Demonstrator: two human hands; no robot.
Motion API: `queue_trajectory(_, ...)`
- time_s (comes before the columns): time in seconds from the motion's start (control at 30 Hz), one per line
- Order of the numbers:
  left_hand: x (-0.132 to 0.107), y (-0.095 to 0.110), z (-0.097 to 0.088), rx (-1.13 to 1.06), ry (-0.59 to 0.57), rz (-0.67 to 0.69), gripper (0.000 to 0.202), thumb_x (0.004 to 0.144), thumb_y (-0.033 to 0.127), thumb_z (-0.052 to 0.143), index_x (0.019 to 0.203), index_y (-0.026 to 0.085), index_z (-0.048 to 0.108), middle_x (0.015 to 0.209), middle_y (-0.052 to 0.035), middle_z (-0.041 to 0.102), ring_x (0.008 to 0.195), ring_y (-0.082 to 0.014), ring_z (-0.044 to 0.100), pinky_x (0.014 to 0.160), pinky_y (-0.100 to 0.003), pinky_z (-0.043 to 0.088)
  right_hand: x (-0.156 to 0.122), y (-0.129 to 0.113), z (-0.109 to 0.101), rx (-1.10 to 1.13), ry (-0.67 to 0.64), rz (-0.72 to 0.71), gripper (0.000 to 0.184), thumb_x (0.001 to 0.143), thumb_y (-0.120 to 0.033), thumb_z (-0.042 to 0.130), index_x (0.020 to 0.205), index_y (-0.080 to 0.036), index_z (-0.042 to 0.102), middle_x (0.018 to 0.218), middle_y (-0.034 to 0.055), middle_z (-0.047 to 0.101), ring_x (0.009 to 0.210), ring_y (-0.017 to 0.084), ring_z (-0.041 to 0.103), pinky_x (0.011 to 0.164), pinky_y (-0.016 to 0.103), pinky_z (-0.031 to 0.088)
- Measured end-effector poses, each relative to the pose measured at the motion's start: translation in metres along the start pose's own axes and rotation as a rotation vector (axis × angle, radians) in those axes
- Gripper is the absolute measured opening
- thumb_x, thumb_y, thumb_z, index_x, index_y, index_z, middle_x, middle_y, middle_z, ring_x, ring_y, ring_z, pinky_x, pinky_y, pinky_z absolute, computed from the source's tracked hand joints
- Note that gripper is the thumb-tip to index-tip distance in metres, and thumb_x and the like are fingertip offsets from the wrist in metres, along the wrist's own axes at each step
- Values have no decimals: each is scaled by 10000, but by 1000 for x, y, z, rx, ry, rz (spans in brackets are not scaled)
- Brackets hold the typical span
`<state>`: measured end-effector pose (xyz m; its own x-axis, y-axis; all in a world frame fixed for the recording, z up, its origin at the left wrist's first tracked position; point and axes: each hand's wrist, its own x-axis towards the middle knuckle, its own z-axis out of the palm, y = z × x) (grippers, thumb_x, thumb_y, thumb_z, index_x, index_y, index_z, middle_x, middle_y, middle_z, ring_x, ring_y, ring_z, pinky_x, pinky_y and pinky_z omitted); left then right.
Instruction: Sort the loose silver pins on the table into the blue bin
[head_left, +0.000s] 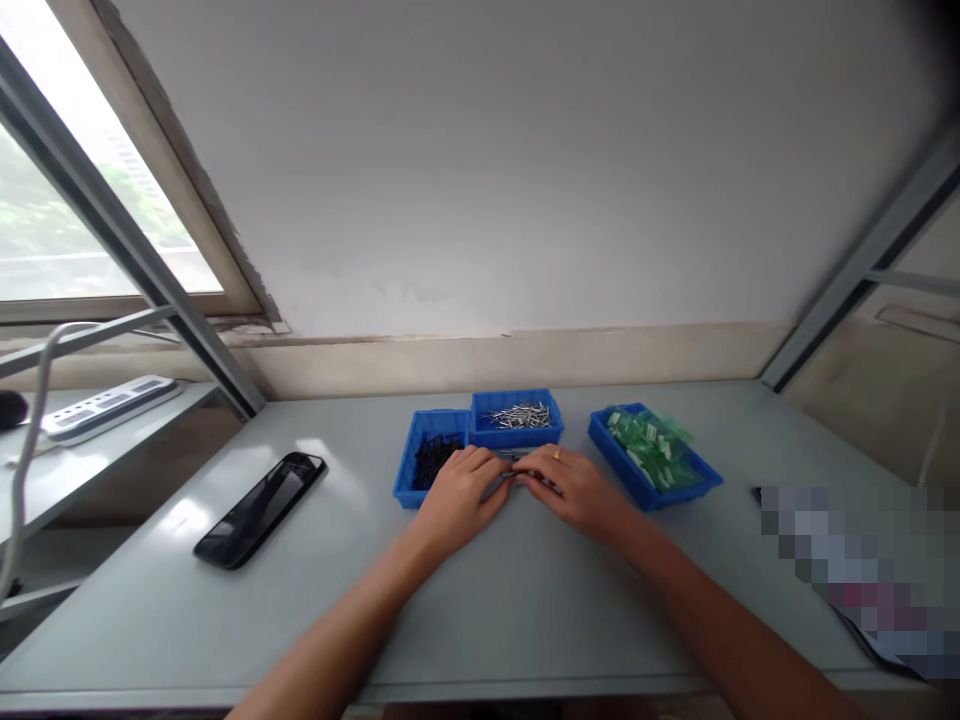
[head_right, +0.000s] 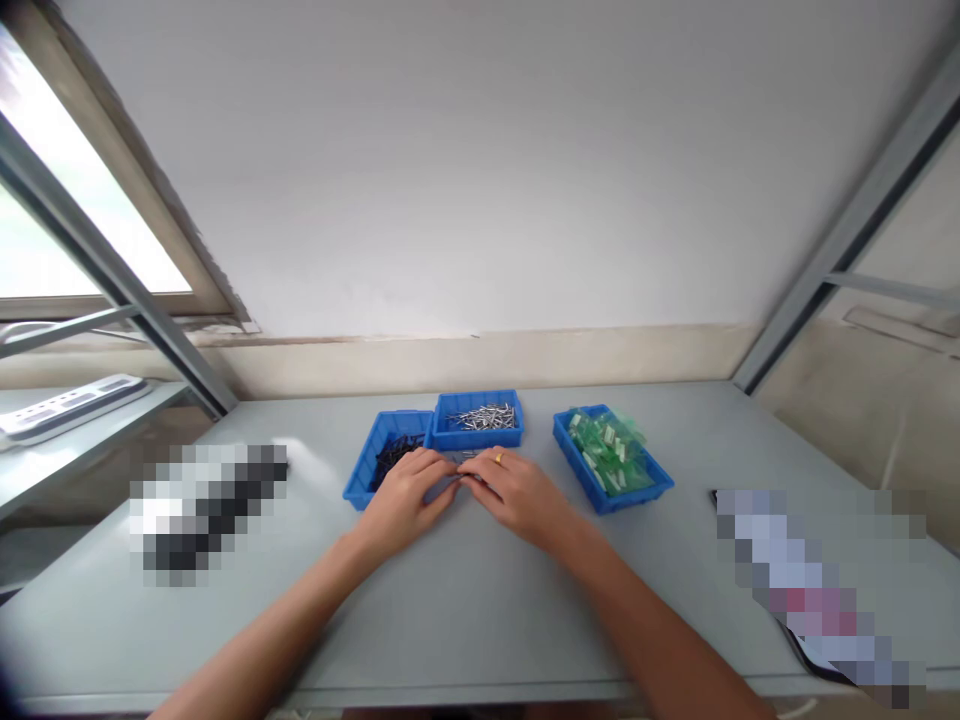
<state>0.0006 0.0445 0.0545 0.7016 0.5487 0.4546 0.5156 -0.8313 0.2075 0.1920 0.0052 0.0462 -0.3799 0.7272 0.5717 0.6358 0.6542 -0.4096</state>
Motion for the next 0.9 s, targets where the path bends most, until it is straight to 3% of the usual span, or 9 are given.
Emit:
queue_trajectory(0.2,0,-1,1,-27,5,32,162,896,243,462,898,177,611,853,-51,617,808,-181,538,738,-335,437,0,3,0,-2,13,-16,193,929,-262,415,1014,-209,581,923,62,642,895,175,593,829,337,483)
queue_trajectory(0.47,0,0,-2,-42,148,20,153,889,232,472,897,184,617,838,-44,635,802,-174,553,727,-330,427,0,12,3,-48,-12,60,189,914,-285,448,1014,-217,593,910,60,649,883,186,596,800,338,488)
queue_trajectory(0.63,-1,1,-1,-28,133,30,165,891,235,466,880,177,620,832,-46,635,789,-171,548,720,-329,427,-1,11,10,-79,-114,52,198,917,-267,430,992,-196,599,909,66,649,889,198,591,791,354,483)
queue_trajectory(0.9,-1,-1,-2,-43,132,29,168,891,237,465,912,183,622,853,-48,637,810,-172,557,736,-329,431,-1,13,6,-73,-86,52,203,914,-269,431,1011,-203,597,930,63,656,894,198,596,784,348,486)
